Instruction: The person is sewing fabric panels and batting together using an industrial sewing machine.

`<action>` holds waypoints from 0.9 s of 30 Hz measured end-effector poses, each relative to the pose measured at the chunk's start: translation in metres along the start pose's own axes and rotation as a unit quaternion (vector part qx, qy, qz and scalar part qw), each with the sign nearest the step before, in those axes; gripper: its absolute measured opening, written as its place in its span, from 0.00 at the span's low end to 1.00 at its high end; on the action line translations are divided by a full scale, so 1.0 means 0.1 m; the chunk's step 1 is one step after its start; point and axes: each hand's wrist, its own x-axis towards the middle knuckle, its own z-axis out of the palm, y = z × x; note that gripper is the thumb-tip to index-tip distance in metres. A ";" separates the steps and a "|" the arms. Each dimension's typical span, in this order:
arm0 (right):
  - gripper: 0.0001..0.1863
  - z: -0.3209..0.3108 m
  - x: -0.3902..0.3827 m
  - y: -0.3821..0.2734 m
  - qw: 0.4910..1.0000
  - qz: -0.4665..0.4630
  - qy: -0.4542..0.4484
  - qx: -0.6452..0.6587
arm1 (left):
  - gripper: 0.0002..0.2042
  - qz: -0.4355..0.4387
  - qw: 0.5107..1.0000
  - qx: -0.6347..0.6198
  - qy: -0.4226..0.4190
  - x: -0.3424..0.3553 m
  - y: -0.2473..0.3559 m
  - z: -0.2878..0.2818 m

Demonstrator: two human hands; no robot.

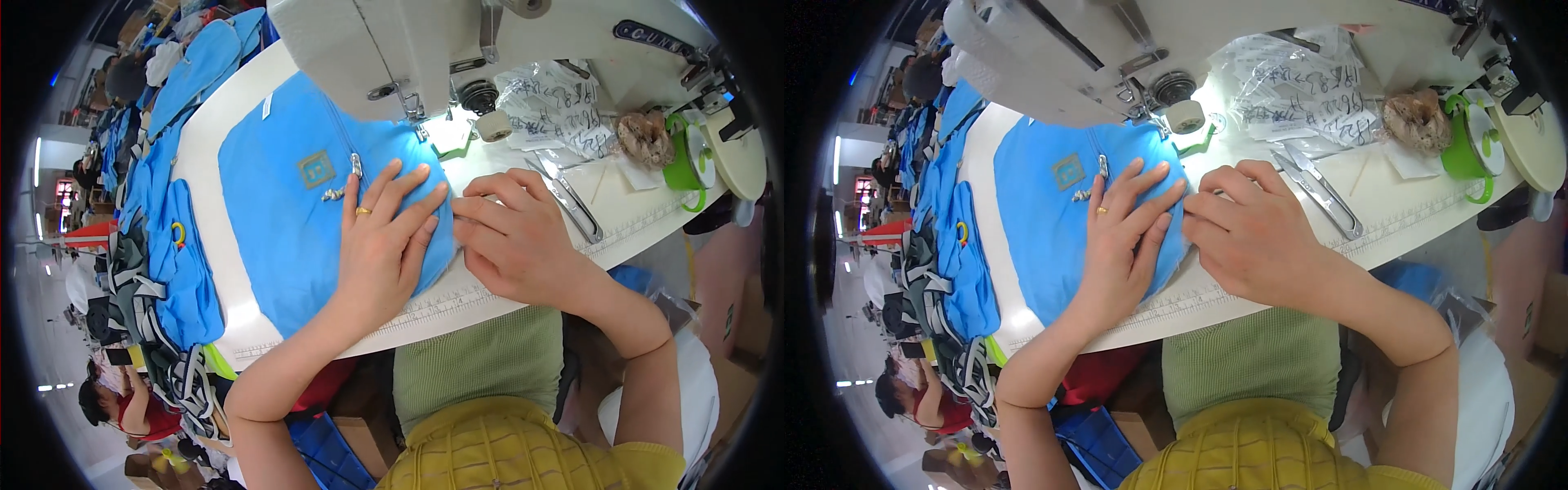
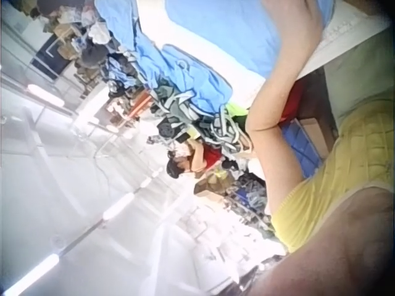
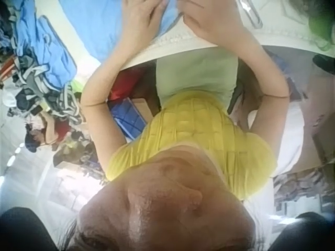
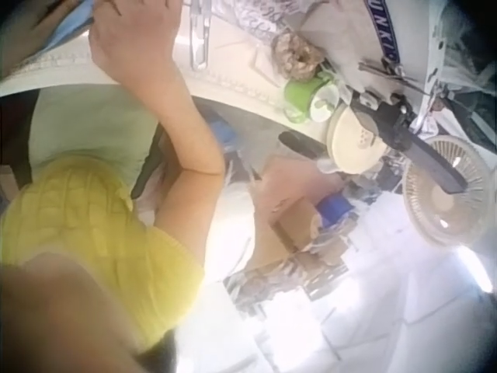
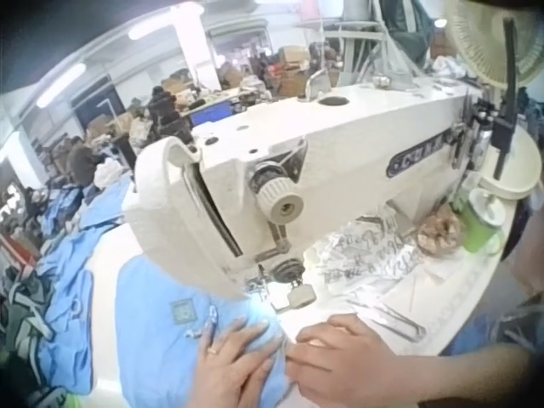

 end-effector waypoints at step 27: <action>0.11 0.06 0.15 0.13 0.996 0.073 -0.017 0.046 | 0.07 0.015 0.994 -0.099 0.051 0.29 -0.23 -0.05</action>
